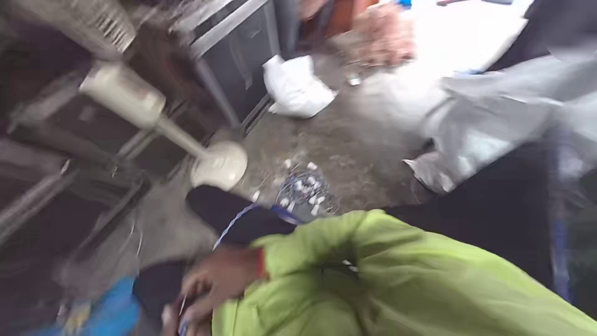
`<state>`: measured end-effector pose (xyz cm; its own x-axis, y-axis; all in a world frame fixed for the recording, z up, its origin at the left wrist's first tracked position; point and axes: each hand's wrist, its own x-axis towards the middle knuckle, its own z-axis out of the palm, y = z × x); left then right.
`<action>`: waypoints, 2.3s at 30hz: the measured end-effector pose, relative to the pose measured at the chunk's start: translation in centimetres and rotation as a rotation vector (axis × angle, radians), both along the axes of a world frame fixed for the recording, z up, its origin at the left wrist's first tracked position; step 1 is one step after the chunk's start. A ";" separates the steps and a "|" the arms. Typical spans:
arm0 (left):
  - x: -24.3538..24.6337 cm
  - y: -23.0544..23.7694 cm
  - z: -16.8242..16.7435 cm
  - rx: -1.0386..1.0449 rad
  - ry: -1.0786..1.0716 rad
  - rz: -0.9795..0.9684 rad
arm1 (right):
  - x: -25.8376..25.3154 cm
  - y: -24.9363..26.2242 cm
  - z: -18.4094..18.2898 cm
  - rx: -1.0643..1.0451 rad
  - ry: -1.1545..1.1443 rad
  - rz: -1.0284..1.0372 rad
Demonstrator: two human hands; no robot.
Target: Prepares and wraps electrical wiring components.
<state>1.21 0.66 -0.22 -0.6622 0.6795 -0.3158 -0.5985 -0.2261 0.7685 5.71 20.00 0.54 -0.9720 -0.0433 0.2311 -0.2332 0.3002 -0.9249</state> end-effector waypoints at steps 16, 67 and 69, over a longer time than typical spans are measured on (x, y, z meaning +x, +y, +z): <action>1.1 0.1 -3.6 -0.384 0.731 0.255 | 1.0 4.0 -2.2 -0.643 -0.514 0.307; 0.3 0.6 -1.8 -0.637 0.962 0.301 | -1.4 1.0 -3.8 0.280 0.282 -0.051; 0.4 1.1 -1.8 -0.662 0.934 0.370 | -1.5 0.9 -3.6 0.303 0.331 -0.070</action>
<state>1.62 1.77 -2.07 -0.9418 0.2878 0.1739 0.2691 0.3353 0.9029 4.24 20.88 -3.03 -0.8507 -0.0934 0.5173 -0.4713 0.5712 -0.6720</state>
